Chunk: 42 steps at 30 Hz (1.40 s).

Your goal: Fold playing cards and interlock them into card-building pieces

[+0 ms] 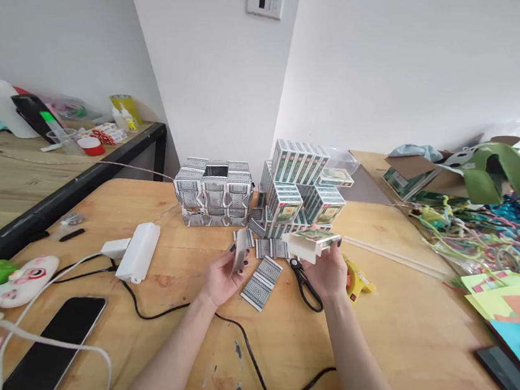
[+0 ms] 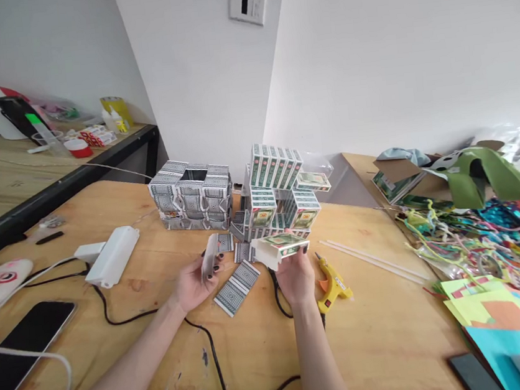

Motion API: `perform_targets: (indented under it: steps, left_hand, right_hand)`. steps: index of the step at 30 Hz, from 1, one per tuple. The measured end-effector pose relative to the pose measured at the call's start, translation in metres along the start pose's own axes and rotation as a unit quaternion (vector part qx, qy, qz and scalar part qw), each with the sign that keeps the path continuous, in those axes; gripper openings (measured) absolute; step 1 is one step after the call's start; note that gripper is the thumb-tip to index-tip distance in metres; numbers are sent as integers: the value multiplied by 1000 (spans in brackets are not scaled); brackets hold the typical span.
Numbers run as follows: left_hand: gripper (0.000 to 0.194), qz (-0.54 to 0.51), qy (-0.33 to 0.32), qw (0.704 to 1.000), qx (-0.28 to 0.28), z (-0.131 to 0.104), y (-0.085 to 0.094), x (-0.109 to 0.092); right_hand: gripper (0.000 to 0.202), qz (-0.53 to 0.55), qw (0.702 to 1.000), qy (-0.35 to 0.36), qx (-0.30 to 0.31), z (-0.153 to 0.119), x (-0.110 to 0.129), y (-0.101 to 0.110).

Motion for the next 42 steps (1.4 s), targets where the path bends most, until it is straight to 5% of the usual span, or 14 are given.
perform_targets:
  steps: [12, 19, 23, 32, 35, 37, 40, 42]
  left_hand:
    - [45, 275, -193, 940, -58, 8, -3, -2]
    - [48, 510, -378, 771, -46, -3, -11, -2]
    - [39, 556, -439, 704, -53, -11, -12, -5]
    - [27, 601, -482, 626, -122, -27, -16, -21]
    - [35, 686, -481, 521, -162, -42, -17, -35]
    - [52, 750, -424, 480, -166, -49, -8, -45]
    - [60, 794, -339, 481, -151, -52, 16, -56]
    - [40, 770, -356, 506, -158, -50, 30, -64]
  right_hand:
    - [51, -94, 993, 71, 32, -18, 2, -33]
    - [49, -114, 978, 162, 62, -15, 15, -82]
    - [50, -128, 975, 177, 45, -10, 26, -91]
    - [43, -142, 984, 103, -33, -28, 3, -27]
    - [40, -152, 984, 73, -64, -38, -7, -3]
    - [44, -161, 983, 41, -78, -44, -12, 8]
    - [45, -184, 980, 10, -81, -53, -16, 16]
    - [43, -195, 978, -1, -68, -57, -17, 17]
Point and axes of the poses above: each hand's wrist, its own z-axis towards the middle knuckle, its own y-axis out of the back of the hand, x = y × z, the point moved 3 cm from there along z, towards the middle knuckle, and after that the axes turned 14 degrees about -x, right-handed, at the moved point
